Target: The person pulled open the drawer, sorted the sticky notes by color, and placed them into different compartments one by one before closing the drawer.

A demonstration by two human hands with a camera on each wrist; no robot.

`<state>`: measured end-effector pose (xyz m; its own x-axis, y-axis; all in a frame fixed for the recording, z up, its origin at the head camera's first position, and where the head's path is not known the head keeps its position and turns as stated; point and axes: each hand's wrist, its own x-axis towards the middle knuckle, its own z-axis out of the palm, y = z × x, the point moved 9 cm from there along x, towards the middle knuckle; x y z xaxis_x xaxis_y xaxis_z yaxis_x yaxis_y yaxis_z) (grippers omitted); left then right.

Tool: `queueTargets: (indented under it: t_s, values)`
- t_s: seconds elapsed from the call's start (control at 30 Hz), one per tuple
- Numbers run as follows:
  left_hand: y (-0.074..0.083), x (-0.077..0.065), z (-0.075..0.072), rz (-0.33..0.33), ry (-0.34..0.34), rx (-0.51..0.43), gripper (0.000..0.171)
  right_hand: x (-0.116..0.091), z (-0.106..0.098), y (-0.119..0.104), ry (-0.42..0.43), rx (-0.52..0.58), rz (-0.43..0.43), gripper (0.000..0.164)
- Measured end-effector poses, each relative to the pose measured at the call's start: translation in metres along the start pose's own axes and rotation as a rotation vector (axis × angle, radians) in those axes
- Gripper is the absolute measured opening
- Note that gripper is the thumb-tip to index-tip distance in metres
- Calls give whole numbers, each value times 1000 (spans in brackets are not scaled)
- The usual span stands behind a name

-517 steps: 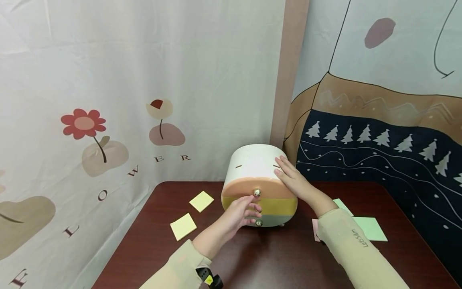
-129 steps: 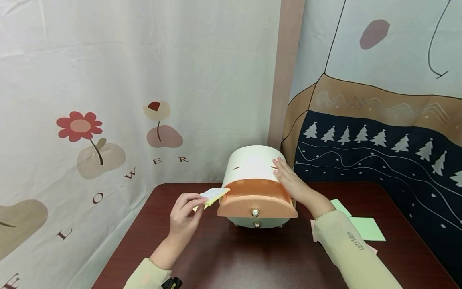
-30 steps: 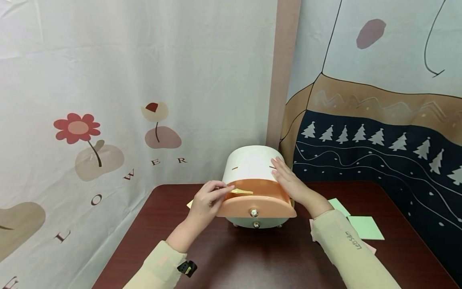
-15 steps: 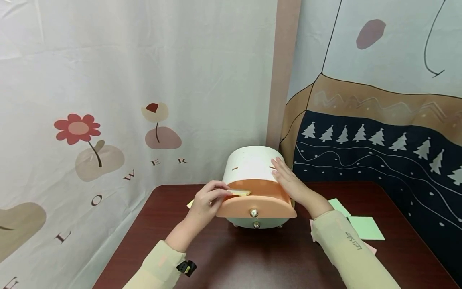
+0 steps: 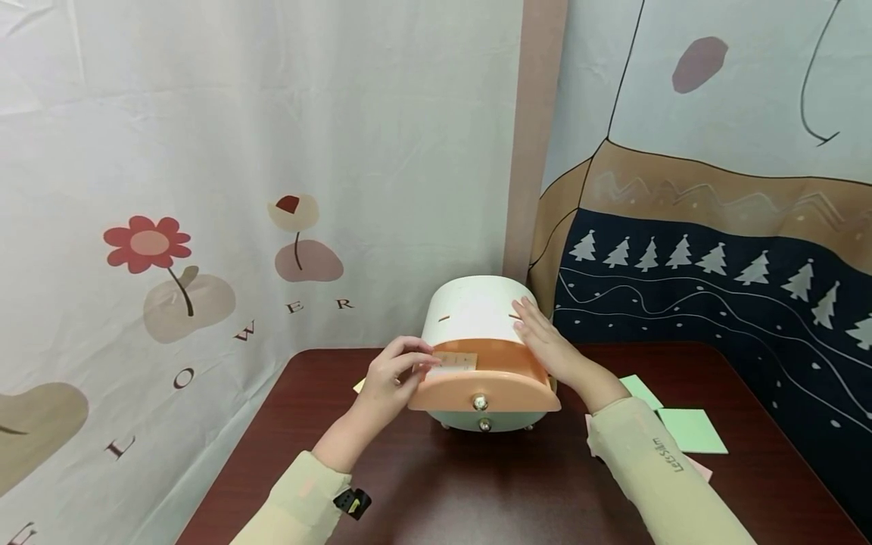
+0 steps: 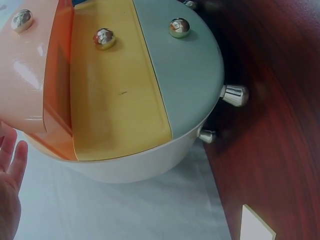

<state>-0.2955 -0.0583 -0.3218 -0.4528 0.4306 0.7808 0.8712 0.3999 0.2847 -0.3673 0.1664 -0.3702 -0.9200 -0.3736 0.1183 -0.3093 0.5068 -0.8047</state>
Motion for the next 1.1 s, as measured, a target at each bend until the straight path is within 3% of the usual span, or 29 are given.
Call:
queueTargets:
  t_s: [0.33,0.73,1.1]
  values:
    - [-7,-7,-8,-67,36,14,19,-1,0,-1,3,1,-1,59]
    - [-34,-24,-24,-190,123,31,29,-1,0,-2,-2,9,5,59]
    - [-74,-53,-25,-403,106,74,39,-1,0,-1,2,11,8,59]
